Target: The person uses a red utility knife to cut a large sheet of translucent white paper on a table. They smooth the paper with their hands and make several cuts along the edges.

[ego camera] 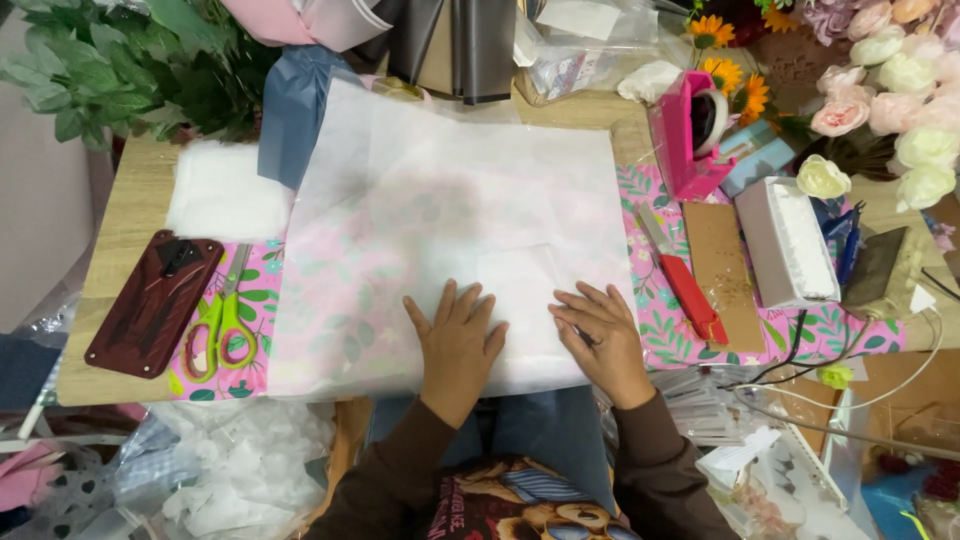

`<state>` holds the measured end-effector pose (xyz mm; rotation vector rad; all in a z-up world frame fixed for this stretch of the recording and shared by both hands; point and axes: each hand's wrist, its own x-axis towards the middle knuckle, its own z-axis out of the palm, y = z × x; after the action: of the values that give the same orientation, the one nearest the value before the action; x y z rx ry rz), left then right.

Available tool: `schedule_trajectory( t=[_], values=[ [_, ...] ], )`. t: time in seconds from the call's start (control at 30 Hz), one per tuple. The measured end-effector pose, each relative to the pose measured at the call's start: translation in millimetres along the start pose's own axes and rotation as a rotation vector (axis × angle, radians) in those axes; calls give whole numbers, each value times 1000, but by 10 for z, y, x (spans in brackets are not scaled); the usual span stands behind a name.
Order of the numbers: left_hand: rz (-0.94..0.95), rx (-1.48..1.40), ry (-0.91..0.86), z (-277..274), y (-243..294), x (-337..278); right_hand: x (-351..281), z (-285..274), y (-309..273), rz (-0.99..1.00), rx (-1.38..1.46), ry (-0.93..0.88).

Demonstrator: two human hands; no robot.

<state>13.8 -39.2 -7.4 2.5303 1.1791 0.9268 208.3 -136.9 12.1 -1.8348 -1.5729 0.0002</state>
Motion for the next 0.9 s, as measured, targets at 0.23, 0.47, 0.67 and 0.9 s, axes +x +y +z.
schedule_trajectory(
  t=[0.23,0.47,0.67,0.9],
  values=[
    [-53,-37,2,-29,-57,14,-18,17,11,27,-24,-27],
    [-128,-151,-186,-111,-161,68,-23,26,44,-3,-10,-10],
    [-129,-162,-189,-184,-106,103,-30,29,58,-2,-5,-11],
    [-78,-82,-196,-101,-132,88,-11,16,14,-4,-6,3]
  ],
)
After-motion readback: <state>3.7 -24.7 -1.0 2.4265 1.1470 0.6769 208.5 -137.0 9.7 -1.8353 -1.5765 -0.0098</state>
